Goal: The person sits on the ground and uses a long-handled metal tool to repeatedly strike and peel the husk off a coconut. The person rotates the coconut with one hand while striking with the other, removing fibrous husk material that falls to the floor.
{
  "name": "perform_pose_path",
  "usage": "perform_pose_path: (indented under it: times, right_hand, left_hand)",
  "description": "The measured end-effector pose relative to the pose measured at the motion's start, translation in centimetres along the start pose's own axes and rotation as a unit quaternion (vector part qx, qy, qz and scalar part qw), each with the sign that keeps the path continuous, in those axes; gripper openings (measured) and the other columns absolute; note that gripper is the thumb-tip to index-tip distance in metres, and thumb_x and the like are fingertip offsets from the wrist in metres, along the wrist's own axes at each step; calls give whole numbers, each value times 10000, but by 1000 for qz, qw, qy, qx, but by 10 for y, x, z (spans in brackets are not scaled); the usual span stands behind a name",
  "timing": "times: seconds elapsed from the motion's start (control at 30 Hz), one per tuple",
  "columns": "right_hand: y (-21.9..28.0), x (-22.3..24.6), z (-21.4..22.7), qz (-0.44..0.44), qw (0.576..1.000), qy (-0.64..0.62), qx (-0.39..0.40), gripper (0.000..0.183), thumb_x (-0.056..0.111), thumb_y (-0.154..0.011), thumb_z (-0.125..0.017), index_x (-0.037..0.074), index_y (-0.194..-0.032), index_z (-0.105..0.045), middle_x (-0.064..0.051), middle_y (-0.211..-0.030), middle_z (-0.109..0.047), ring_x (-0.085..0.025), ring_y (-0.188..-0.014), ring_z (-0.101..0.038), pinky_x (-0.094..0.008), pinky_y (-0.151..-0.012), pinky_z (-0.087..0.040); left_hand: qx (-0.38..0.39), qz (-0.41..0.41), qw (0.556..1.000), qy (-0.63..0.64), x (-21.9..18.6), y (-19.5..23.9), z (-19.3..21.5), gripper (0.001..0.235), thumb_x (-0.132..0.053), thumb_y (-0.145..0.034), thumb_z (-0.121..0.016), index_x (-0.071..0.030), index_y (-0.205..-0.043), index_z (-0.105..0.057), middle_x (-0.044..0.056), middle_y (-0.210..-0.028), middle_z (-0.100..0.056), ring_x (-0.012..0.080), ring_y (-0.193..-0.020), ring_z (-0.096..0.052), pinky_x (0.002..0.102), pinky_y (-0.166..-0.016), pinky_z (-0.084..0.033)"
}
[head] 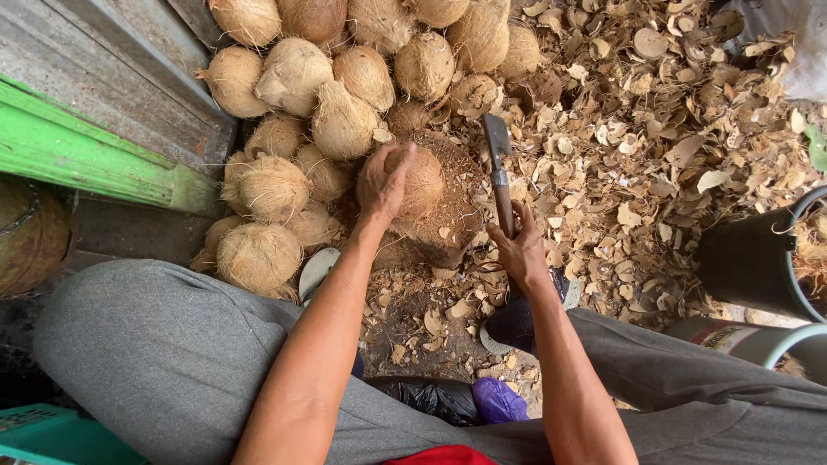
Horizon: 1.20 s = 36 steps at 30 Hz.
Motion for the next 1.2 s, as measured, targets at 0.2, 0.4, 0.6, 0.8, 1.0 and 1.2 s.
perform_pose_path:
  times: [0.2, 0.4, 0.6, 0.8, 1.0, 1.2]
  right_hand:
    - [34, 113, 59, 189, 942, -273, -47, 494, 277, -995, -678, 74, -1360, -416, -54, -915, -647, -106, -658, -626, -299, -563, -594]
    - [77, 149, 86, 276, 918, -274, -75, 207, 163, -1089, -557, 85, -1274, -505, -43, -839, -587, -93, -624, -575, -285, -533, -557]
    - [79, 95, -9, 24, 985, -172, 22, 276, 290, -1052, -574, 38, -1012, -468, -9, -707, -499, -90, -517, -483, -280, -407, -479]
    - [82, 94, 3, 89, 977, -195, -9, 229, 324, -1004, -619, 123, -967, -514, 12, -673, -468, -85, -485, -467, -275, -386, -458]
    - [81, 105, 5, 158, 926, -339, -51, 233, 308, -999, -615, 124, -931, -490, 4, -634, -500, -93, -421, -450, -283, -322, -401]
    - [72, 89, -15, 94, 988, -121, -10, 265, 289, -1035, -627, 124, -861, -517, -26, -602, -488, -89, -425, -430, -266, -344, -429]
  left_hand:
    - [-19, 38, 999, -30, 16, -26, -5, 649, -749, -871, -507, -157, -1086, -663, 42, -1022, -639, 231, -910, -622, 437, -765, -500]
    - [-47, 46, 998, -15, 12, -22, -15, 573, -703, -864, -510, -150, -837, -659, 25, -810, -640, 186, -728, -615, 381, -653, -506]
    - [-82, 85, 993, -20, 3, -10, -4, 595, -707, -935, -424, -172, -838, -665, 22, -728, -619, 165, -606, -591, 379, -532, -482]
    - [-124, 108, 986, -3, 4, -7, -8, 557, -691, -905, -463, -195, -821, -701, -28, -661, -609, 161, -586, -581, 365, -526, -466]
    - [-124, 120, 985, -11, 8, -9, -10, 523, -639, -943, -469, -176, -812, -674, 4, -661, -580, 168, -566, -552, 381, -508, -425]
    - [-157, 63, 985, -16, -9, -6, -6, 498, -621, -947, -451, -194, -785, -650, -31, -686, -602, 132, -560, -557, 365, -507, -463]
Point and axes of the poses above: each hand's wrist, its own y-axis away from the middle knuckle, its own z-axis out of the back of the hand, x = y × z, the point moved 7 cm from there along -y, towards the middle knuckle
